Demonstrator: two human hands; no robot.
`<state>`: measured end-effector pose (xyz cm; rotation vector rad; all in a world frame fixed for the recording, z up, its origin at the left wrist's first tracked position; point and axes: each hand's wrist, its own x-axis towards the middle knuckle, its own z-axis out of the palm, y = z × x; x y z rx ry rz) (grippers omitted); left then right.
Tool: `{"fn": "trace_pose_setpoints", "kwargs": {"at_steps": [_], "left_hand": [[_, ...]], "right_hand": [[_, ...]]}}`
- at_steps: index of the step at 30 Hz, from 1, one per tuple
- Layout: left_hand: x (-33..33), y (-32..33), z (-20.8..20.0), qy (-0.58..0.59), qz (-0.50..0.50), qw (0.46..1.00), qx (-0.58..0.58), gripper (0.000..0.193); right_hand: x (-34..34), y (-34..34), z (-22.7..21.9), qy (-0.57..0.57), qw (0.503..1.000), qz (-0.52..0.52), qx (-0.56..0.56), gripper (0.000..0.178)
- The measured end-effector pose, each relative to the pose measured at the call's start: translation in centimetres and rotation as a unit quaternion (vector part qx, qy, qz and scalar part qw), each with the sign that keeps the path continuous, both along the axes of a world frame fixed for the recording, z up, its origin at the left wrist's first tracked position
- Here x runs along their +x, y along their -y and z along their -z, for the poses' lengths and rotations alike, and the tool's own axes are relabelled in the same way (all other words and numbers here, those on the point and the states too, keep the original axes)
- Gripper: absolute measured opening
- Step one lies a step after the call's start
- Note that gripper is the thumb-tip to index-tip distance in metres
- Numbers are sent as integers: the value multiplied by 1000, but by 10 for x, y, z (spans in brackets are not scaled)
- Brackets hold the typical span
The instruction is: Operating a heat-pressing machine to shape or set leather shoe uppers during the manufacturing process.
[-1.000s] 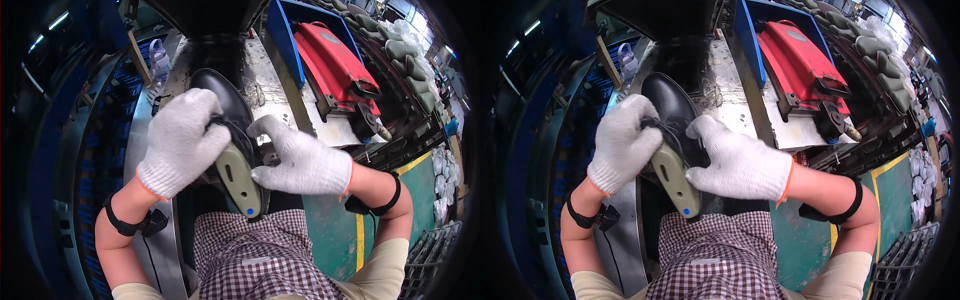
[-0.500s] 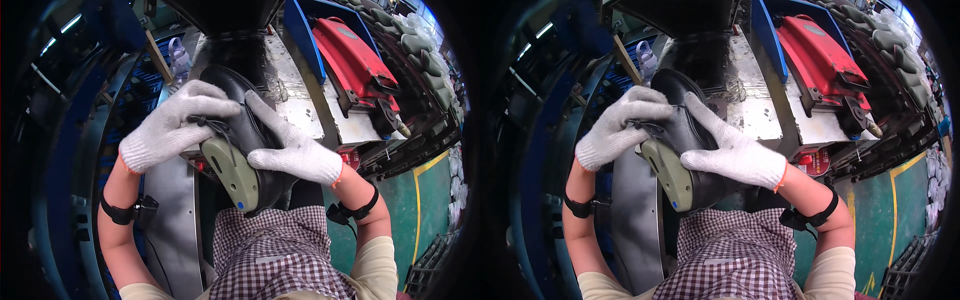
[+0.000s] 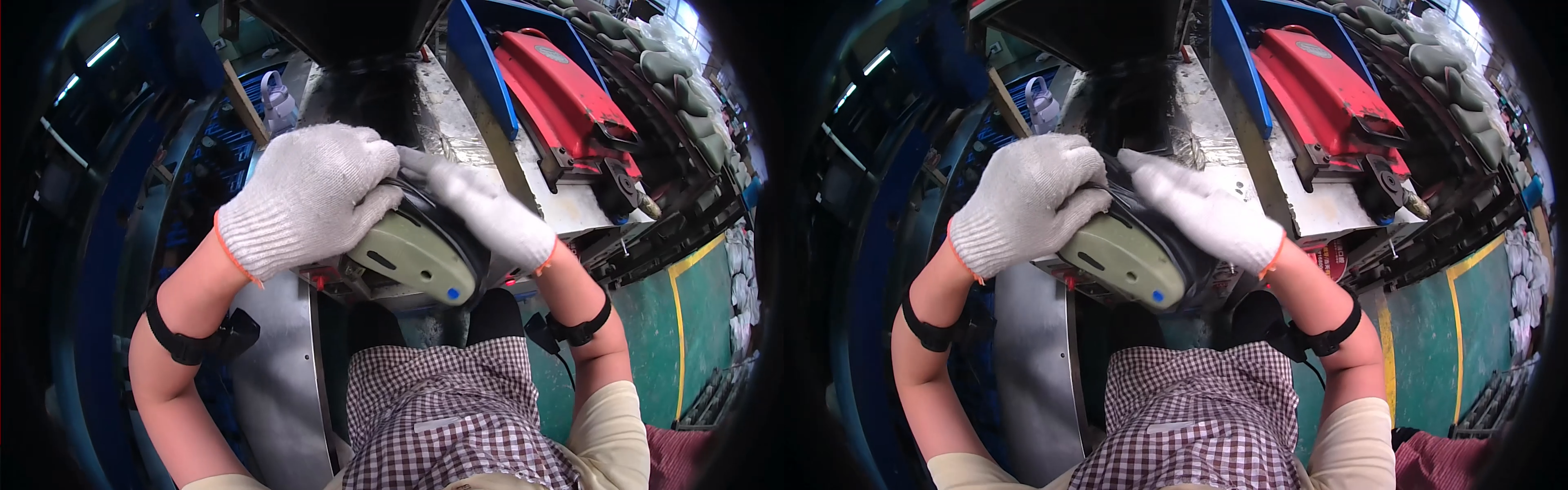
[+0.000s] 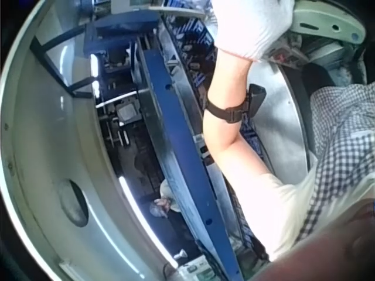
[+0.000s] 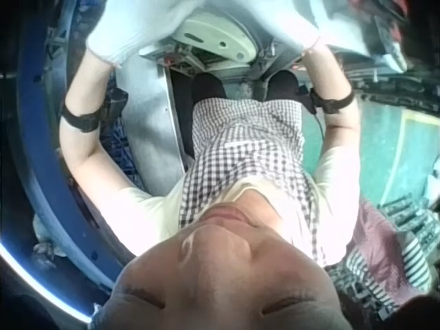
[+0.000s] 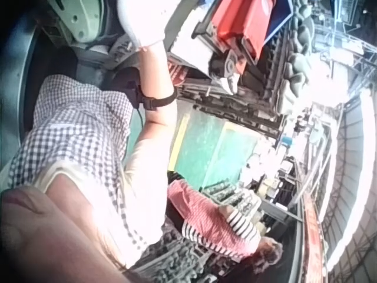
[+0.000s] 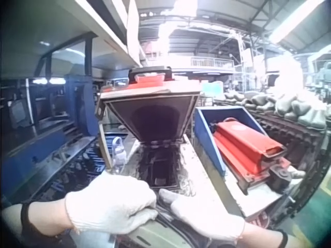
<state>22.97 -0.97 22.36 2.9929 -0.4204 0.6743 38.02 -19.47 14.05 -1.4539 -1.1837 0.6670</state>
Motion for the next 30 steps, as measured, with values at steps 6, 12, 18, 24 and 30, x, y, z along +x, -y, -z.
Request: {"fn": "trace_pose_setpoints", "kwargs": {"at_steps": [6,12,18,24,30], "left_hand": [[-7,-6,11,32,-82,995,-48,12],[-11,-10,12,22,-128,989,-73,13],[-17,-18,12,-13,-90,989,-114,9],[-7,-21,13,1,-27,999,-42,11],[21,-31,7,-51,-25,994,-91,17]], "right_hand": [[5,37,-19,-27,998,11,-61,78],[-10,37,-11,82,996,47,3,94],[-26,18,-1,100,985,113,88,71],[-24,12,0,125,980,128,88,60],[-15,6,3,-6,987,126,96,67]]}}
